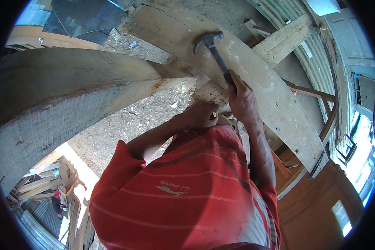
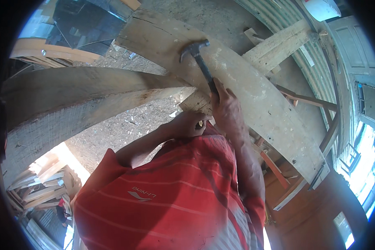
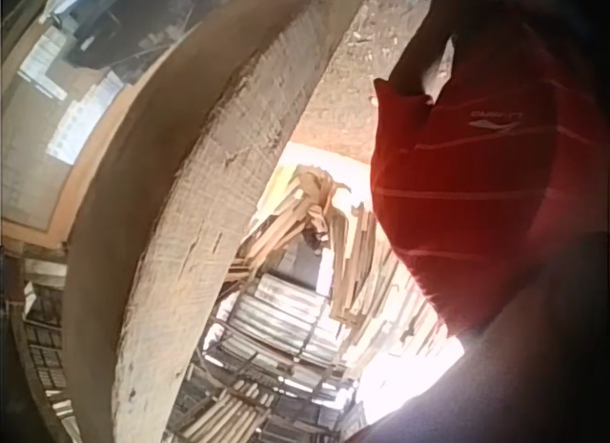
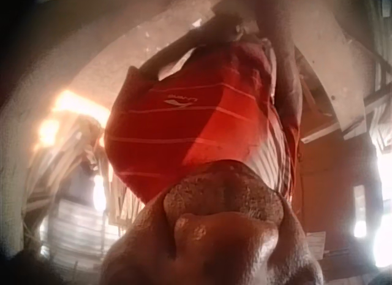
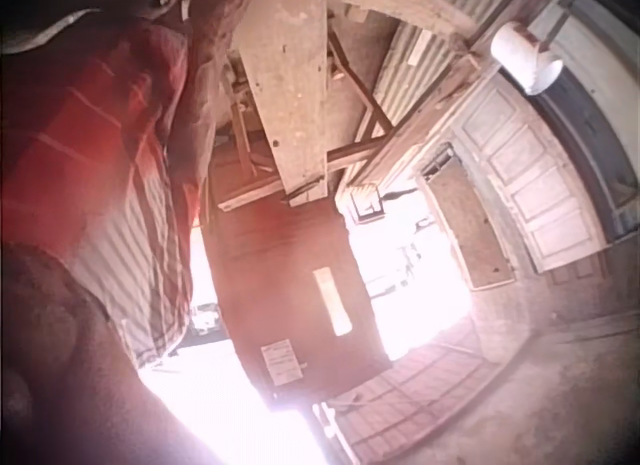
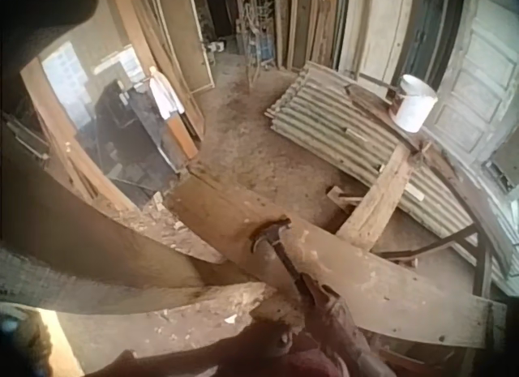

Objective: The person carves into wooden planks using a chisel and a hammer, and pulls embedded objects from the wood using pliers.

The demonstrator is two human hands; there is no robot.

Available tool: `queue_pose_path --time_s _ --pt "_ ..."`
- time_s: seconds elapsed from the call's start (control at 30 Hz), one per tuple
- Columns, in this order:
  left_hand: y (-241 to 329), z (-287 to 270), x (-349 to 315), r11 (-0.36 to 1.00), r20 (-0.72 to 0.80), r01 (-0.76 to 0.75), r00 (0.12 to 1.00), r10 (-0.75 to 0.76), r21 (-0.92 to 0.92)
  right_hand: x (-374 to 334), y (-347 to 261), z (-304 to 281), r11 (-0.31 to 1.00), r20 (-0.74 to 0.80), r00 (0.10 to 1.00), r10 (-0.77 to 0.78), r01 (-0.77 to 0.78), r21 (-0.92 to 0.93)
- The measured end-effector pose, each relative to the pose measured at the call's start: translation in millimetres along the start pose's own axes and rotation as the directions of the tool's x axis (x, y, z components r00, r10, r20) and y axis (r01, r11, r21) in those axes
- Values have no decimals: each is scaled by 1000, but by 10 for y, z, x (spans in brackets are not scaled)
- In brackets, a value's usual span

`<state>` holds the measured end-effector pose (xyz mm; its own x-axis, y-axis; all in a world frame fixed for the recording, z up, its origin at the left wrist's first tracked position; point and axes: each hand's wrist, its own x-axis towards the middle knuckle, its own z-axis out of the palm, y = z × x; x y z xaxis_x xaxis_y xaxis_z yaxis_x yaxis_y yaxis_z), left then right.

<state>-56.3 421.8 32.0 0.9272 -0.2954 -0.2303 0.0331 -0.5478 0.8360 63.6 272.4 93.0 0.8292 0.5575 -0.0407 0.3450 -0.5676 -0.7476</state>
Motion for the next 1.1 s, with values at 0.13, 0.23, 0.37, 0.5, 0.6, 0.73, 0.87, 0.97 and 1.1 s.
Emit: queue_pose_path --time_s 0.13,0.23,0.37,0.5,0.6,0.73,0.87,0.97,1.1 --pt "-109 79 23 983 -136 -98 988 76 -157 549 153 213 1000 62 998 -7 8 -17" --pt "-39 -39 -3 990 -31 24 999 -28 -138 689 130 344 957 286 958 -20 101 -272" --pt "143 -18 37 989 -4 101 995 -102 -108 152 191 154 987 66 992 106 -97 -127" --pt "128 -81 99 990 50 103 994 -99 -91 -560 325 -229 969 -73 967 244 -245 -7" --pt "106 -128 192 975 134 103 988 -77 -198 -1152 637 -399 959 -162 945 283 -284 21" --pt "524 -180 375 977 150 148 981 -125 -156 -1893 868 -729 881 -240 847 473 -449 150" --pt "728 -3 693 992 171 114 980 -103 -58 -2563 1177 -818 821 -460 693 554 -547 164" --pt "925 179 903 999 190 38 981 -45 39 -2964 1360 -1042 752 -532 579 618 -632 185" --pt "1226 485 1066 997 250 30 967 -48 73 -3452 1741 -1400 739 -663 464 588 -642 205"
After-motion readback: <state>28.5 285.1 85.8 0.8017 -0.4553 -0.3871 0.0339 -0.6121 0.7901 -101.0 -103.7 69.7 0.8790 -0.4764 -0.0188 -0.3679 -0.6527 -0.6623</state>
